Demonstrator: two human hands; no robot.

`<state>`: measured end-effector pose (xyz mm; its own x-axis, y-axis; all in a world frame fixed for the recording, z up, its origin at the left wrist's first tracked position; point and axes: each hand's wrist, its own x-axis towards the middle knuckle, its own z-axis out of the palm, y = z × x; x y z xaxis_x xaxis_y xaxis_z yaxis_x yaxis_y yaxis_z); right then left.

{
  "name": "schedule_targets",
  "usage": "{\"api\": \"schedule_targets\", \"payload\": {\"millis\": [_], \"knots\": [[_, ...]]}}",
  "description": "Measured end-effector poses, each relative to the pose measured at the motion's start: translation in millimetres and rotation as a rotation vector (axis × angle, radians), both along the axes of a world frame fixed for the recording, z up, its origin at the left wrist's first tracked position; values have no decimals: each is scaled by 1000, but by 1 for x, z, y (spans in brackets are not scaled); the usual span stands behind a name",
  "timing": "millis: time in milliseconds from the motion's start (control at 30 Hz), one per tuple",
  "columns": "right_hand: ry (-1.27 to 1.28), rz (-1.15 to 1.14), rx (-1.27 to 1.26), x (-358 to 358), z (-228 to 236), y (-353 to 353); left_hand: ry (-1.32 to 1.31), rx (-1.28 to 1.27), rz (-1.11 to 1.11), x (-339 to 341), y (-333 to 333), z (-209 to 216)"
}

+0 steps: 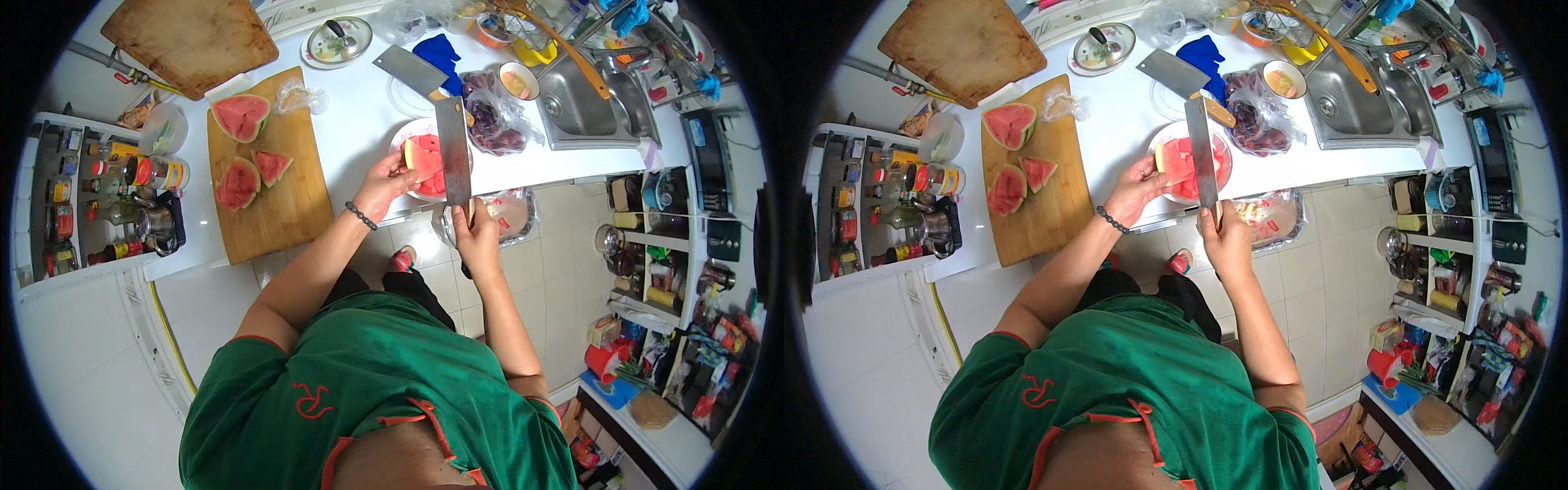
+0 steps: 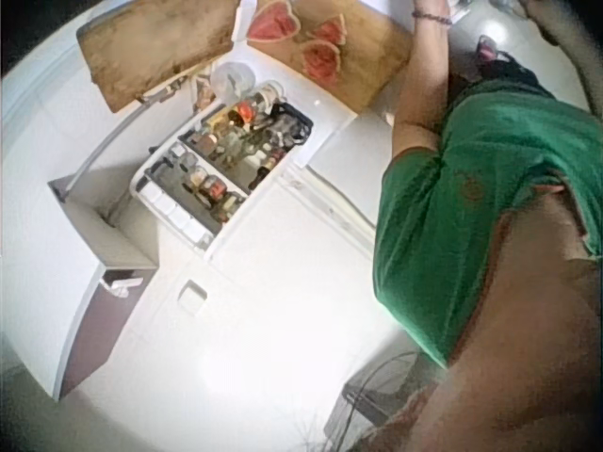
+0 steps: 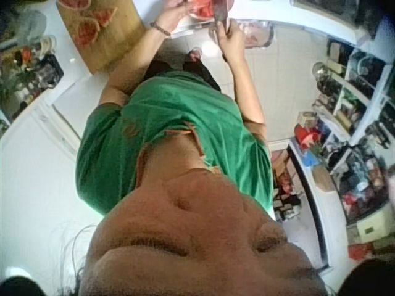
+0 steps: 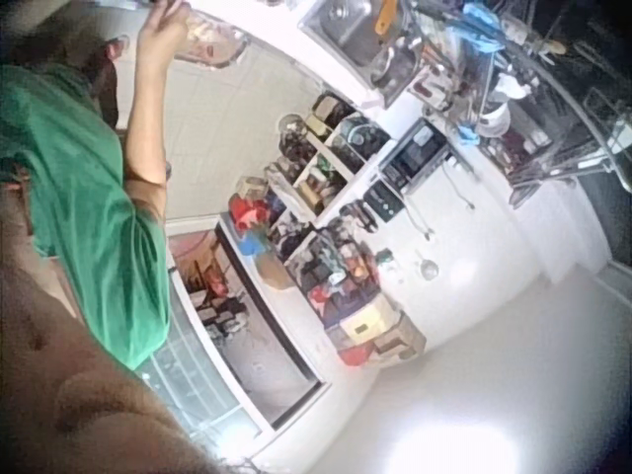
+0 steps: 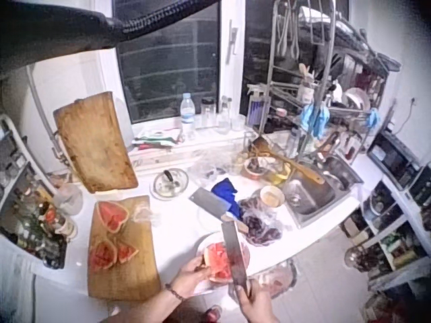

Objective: The person cuts a watermelon half into wedges on a wooden cutting board using a cleaver. They then peel the rind from each wedge and place the fruit into a white bowl. Finally, the person wraps the remaining watermelon half in plastic wrap.

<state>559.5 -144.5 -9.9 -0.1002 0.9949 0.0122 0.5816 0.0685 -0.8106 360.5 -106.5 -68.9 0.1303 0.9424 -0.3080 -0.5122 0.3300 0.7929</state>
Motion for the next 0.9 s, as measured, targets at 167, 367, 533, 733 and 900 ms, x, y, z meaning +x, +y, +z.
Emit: {"api": "schedule_targets", "payload": {"millis": [167, 367, 533, 733, 900], "knots": [[18, 12, 6, 7, 7, 5, 209, -10, 86, 8, 10, -8], [-57, 4, 119, 6, 8, 1, 369, 92, 155, 26, 22, 2], [-51, -29, -48, 3, -16, 6, 389, 231, 212, 27, 32, -11], [109, -100, -138, 4, -1, 4, 488, 249, 165, 19, 37, -3], [-44, -18, 45, -12, 17, 8, 477, 282, 179, 14, 42, -6]]}}
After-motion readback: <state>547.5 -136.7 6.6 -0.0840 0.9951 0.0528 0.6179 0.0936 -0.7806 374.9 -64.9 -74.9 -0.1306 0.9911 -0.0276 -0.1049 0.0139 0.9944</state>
